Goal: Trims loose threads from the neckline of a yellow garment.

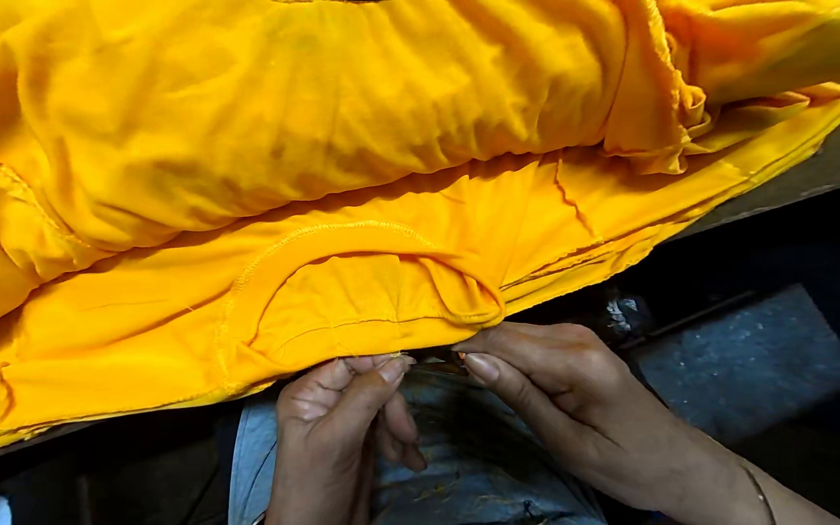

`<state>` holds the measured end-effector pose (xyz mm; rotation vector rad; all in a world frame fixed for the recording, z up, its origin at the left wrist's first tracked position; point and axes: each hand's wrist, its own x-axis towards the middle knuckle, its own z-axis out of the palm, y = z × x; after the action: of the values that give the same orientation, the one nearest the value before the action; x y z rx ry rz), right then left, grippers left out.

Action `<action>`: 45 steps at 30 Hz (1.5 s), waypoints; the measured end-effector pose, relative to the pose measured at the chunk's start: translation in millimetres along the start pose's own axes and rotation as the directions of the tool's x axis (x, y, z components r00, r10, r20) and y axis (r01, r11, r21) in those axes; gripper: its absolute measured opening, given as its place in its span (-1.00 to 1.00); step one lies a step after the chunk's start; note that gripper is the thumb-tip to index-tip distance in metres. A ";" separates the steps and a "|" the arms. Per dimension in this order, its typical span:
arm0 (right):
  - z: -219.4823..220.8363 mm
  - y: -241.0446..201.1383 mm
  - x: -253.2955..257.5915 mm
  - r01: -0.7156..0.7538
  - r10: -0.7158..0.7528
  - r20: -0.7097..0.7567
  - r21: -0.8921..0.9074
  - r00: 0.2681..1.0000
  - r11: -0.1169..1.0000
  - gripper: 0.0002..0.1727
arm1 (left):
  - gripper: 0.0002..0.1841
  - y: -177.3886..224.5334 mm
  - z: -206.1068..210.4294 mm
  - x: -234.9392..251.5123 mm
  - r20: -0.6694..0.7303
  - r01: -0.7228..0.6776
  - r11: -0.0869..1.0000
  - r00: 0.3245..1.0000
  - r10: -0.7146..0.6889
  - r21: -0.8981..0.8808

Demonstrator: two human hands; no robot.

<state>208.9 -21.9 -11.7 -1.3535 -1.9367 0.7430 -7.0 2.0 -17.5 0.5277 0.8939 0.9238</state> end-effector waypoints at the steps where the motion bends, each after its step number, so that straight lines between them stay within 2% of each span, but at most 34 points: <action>1: 1.0 -0.5 1.6 0.014 -0.014 -0.006 -0.035 1.000 0.999 -0.62 | -0.84 -0.1 0.5 -0.1 -0.007 -0.002 1.000 1.000 0.002 0.005; 6: 4.4 -3.9 5.9 0.033 -0.035 -0.016 -0.132 0.999 0.991 -0.61 | -0.83 -0.6 0.3 0.7 -0.037 -0.019 1.000 0.999 0.020 0.013; 13: 2.1 -2.9 5.0 0.010 -0.010 -0.010 -0.050 1.000 0.999 -0.62 | -0.85 -1.7 -1.8 0.9 -0.016 -0.006 1.000 1.000 0.005 -0.025; 20: 8.7 -5.5 11.5 0.043 -0.050 -0.037 -0.168 0.998 0.985 -0.60 | -0.85 -3.8 -0.8 1.0 -0.032 -0.010 1.000 0.999 0.010 -0.001; 27: 13.0 -12.6 13.8 0.082 -0.109 -0.052 -0.373 0.993 0.924 -0.61 | -0.86 -5.5 -2.0 1.9 -0.028 -0.025 1.000 0.999 0.025 0.006; 32: 15.4 -11.0 14.9 0.095 -0.141 -0.064 -0.467 0.988 0.879 -0.62 | -0.86 -6.2 -4.7 1.0 0.034 -0.040 0.999 0.999 0.039 0.030; 36: -4.5 -9.0 8.7 0.085 -0.084 0.018 -0.329 0.996 0.941 -0.59 | -0.88 -2.8 -14.3 -2.7 0.179 -0.012 0.980 0.984 -0.024 0.199; 38: -15.6 -8.0 4.9 0.124 -0.122 0.023 -0.261 0.992 0.957 -0.55 | -0.89 -2.2 -21.1 -5.8 0.285 -0.070 0.933 0.958 -0.036 0.353; 41: -17.9 -10.3 4.0 0.158 -0.176 -0.067 -0.213 0.982 0.964 -0.53 | -0.93 -6.2 -32.4 -9.2 0.381 -0.192 0.799 0.923 -0.050 0.570; 43: -10.2 -14.7 7.1 0.155 -0.190 -0.120 -0.256 0.974 0.954 -0.66 | -0.95 -9.2 -35.5 -10.8 0.347 -0.220 0.747 0.938 -0.015 0.628; 45: 0.5 -19.7 12.5 0.152 -0.206 -0.151 -0.306 0.967 0.940 -0.71 | -0.81 -6.7 -34.8 -13.1 0.251 -0.221 0.811 0.963 0.095 0.542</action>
<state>194.0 -16.2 5.2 -1.3372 -2.0444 0.2404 -37.1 -11.9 -35.6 1.2142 0.9340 0.7207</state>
